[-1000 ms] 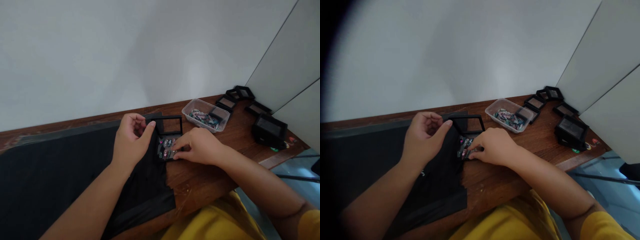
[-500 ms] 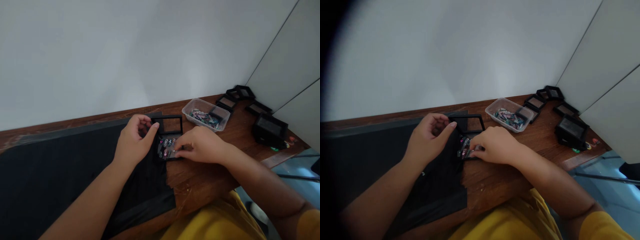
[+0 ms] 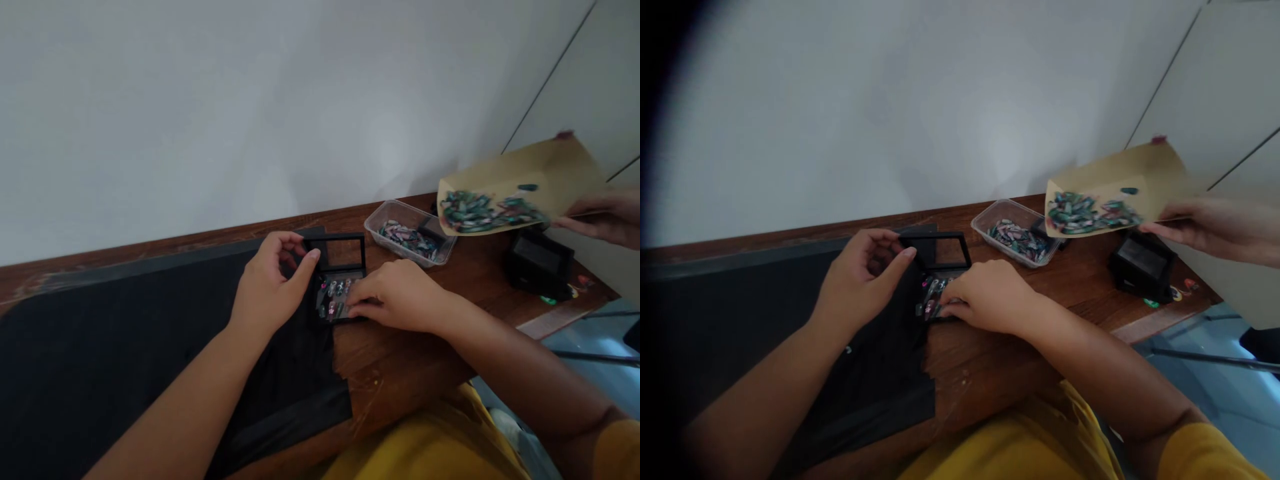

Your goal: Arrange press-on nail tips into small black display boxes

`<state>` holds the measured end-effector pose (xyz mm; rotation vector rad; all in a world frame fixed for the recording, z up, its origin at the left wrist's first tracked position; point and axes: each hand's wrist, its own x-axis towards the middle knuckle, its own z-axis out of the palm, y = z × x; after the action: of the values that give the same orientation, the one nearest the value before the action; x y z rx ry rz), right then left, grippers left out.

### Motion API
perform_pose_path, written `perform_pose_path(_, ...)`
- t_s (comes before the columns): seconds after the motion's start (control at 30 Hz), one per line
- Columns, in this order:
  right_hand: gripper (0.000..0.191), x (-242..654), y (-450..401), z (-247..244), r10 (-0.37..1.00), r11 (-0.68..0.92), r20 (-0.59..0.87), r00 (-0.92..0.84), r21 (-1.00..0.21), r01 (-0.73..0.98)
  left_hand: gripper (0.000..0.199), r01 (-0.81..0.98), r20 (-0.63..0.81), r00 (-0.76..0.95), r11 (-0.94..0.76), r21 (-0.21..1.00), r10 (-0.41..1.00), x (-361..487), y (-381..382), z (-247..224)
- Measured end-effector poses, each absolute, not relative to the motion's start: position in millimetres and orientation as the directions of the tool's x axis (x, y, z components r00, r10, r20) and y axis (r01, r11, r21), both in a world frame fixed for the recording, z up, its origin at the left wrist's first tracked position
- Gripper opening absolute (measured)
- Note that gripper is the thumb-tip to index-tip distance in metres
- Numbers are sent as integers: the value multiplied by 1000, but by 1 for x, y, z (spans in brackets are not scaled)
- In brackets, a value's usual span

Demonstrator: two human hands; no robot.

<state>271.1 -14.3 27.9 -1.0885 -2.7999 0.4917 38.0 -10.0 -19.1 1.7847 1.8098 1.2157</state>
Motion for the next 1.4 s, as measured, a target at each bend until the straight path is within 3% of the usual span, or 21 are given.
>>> perform_pose_path(0.23, 26, 271, -15, 27, 700, 679, -52, -712, -258, 687, 42, 660, 330, -167, -143, 737, 929, 38, -9, -20)
perform_pose_path(0.5, 23, 270, -14, 28, 706, 663, -109, -700, -245, 707, 39, 662, 326, -162, -143, 736, 931, 37, -9, -20)
perform_pose_path(1.0, 9, 272, -12, 23, 675, 677, -39, -737, -365, 639, 38, 679, 327, -109, -170, 714, 939, 36, -10, -21)
perform_pose_path(1.27, 14, 284, -4, 26, 711, 660, 160, -685, -489, 571, 50, 641, 399, -121, -236, 731, 909, 36, -12, -25)
perform_pose_path(1.4, 21, 282, -4, 27, 722, 642, 61, -689, -433, 633, 52, 658, 410, -123, -235, 715, 904, 35, -10, -28)
